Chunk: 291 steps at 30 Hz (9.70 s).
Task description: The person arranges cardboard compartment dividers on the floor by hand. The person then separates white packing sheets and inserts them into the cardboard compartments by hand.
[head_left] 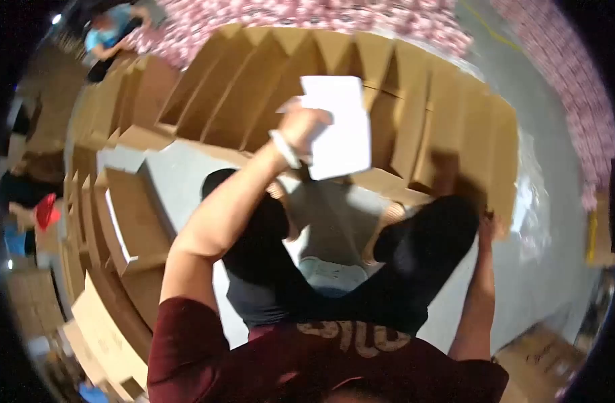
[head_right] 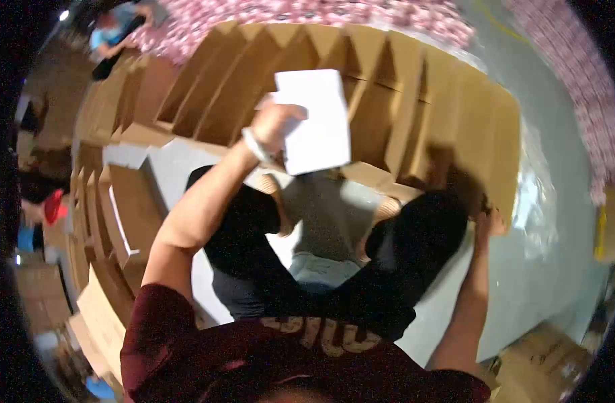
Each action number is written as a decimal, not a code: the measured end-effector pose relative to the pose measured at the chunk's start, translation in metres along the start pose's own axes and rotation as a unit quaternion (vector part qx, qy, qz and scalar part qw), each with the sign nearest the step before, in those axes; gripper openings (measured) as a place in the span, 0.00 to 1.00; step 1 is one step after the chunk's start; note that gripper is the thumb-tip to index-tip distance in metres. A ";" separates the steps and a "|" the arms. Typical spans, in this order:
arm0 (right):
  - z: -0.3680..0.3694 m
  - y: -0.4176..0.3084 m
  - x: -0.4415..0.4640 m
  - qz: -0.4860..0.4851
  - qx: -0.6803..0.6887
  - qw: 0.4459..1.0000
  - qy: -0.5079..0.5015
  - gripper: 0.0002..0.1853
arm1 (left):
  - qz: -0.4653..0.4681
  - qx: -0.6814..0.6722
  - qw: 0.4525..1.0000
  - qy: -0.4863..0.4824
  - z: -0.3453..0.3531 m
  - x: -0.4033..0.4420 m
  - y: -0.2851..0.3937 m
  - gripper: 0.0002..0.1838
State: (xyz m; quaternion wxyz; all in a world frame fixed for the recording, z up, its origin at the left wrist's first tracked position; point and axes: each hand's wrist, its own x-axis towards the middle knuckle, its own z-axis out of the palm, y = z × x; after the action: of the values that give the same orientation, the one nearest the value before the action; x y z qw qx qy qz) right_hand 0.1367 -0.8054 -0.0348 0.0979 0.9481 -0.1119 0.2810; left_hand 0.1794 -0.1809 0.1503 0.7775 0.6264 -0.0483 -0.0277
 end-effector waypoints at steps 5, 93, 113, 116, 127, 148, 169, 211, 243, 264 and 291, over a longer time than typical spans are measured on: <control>-0.122 -0.075 0.093 0.010 0.198 0.980 -0.031 0.16 | -0.021 -0.071 0.994 0.081 0.042 0.014 -0.011 0.11; -0.238 -0.414 0.101 -0.162 0.753 0.595 -0.231 0.09 | -0.014 -0.064 0.988 0.137 0.047 -0.015 0.019 0.13; -0.240 -0.417 0.100 -0.201 0.701 0.669 -0.141 0.04 | 0.035 0.068 0.992 0.101 0.039 -0.015 0.013 0.08; -0.235 -0.419 0.100 -0.143 0.741 0.625 -0.199 0.02 | 0.120 0.182 0.966 0.136 0.041 -0.013 0.012 0.07; -0.250 -0.416 0.099 -0.085 0.802 0.514 -0.293 0.12 | 0.275 0.329 0.898 0.097 0.053 -0.017 0.024 0.14; -0.215 -0.401 0.144 0.042 0.904 0.407 -0.125 0.05 | 0.076 0.572 0.815 0.043 0.061 0.008 0.012 0.14; -0.270 -0.412 0.123 -0.330 0.711 0.612 -0.101 0.12 | 0.004 -0.438 0.893 -0.101 0.070 0.021 0.019 0.36; -0.230 -0.368 0.096 -0.149 0.650 0.708 -0.230 0.11 | -0.076 -0.415 0.880 -0.220 0.088 0.019 -0.013 0.38; -0.221 -0.401 0.066 -0.013 0.846 0.466 -0.259 0.16 | 0.165 0.195 0.967 0.009 0.073 -0.001 -0.029 0.38; -0.229 -0.371 0.119 0.088 0.795 0.390 -0.457 0.24 | -0.082 -0.218 0.951 -0.206 0.049 -0.009 0.024 0.34; -0.240 -0.412 0.085 0.161 0.905 0.215 -0.330 0.05 | -0.116 -0.232 0.959 -0.114 0.052 -0.008 0.002 0.22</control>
State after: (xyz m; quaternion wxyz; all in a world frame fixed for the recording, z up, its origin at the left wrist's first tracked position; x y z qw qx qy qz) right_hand 0.1933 -0.3654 0.1594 -0.9192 0.3669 0.0452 -0.1357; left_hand 0.1656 -0.2301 0.1625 0.8821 0.4231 -0.0557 -0.1992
